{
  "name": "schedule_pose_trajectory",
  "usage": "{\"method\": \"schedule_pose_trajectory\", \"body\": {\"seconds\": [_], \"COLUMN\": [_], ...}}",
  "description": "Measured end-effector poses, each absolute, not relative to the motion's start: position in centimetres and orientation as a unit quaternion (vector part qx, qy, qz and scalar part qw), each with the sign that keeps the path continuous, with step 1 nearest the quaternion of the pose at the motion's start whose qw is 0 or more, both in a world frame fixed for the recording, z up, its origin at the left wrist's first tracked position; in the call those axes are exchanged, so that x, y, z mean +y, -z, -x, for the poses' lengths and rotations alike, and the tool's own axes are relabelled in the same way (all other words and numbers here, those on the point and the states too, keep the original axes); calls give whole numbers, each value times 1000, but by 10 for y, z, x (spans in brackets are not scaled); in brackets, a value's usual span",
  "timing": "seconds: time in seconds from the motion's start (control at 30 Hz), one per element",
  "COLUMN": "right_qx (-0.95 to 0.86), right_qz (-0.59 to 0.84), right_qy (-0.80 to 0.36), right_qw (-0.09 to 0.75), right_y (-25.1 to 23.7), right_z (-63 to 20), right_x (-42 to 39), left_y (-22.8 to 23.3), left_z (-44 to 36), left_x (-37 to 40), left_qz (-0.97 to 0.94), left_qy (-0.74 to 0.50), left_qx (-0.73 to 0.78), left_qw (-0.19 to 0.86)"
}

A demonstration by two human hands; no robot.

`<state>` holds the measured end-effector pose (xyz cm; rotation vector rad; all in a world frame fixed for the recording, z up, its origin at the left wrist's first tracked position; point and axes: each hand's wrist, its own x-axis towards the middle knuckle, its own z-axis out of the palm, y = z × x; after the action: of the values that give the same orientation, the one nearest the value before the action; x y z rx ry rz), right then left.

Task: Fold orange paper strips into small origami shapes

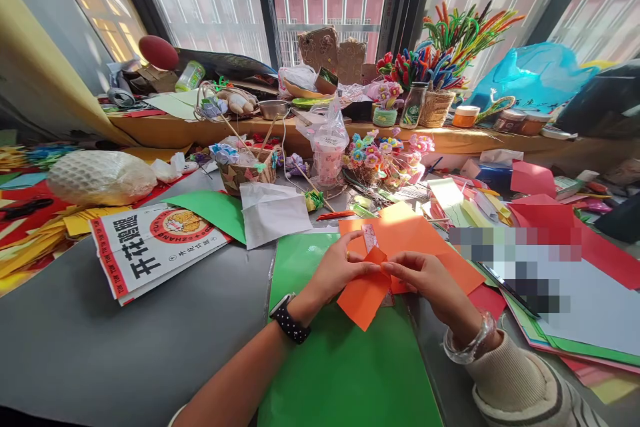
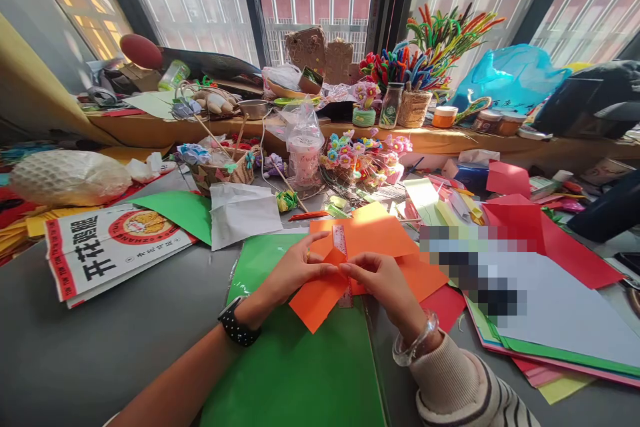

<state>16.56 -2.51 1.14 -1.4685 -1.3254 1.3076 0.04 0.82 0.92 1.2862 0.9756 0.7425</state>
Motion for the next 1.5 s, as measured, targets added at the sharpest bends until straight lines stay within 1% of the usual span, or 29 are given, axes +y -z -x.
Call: {"method": "schedule_pose_trajectory", "body": {"seconds": [0.37,0.73,0.9,1.07,1.27,1.4,1.5], "right_qx": [-513,-511,-517,-530,-557,-569,-557], "right_qz": [569,558,545,529,518,536,550], "right_qy": [-514,-526,-537,-526,-476,-433,-433], "right_qw": [385,389,384,403,442,449,448], "right_y": [-12,-12,-16,-15,-9,-6,-7], "right_z": [-164,-163,-161,-160,-157,-156,-158], "right_x": [-26,-27,-27,-29,-31,-29,-27], "left_y": [-5,-5,-2,3,0,-3,-4], "left_z": [-1,-2,-1,0,0,-1,-1], "left_x": [8,10,11,13,13,11,10], "left_qz": [-577,-603,-589,-582,-559,-527,-516], "left_qy": [-328,-297,-290,-284,-272,-277,-280], "left_qx": [409,425,407,387,374,358,360], "left_qw": [627,606,636,657,688,719,725]}}
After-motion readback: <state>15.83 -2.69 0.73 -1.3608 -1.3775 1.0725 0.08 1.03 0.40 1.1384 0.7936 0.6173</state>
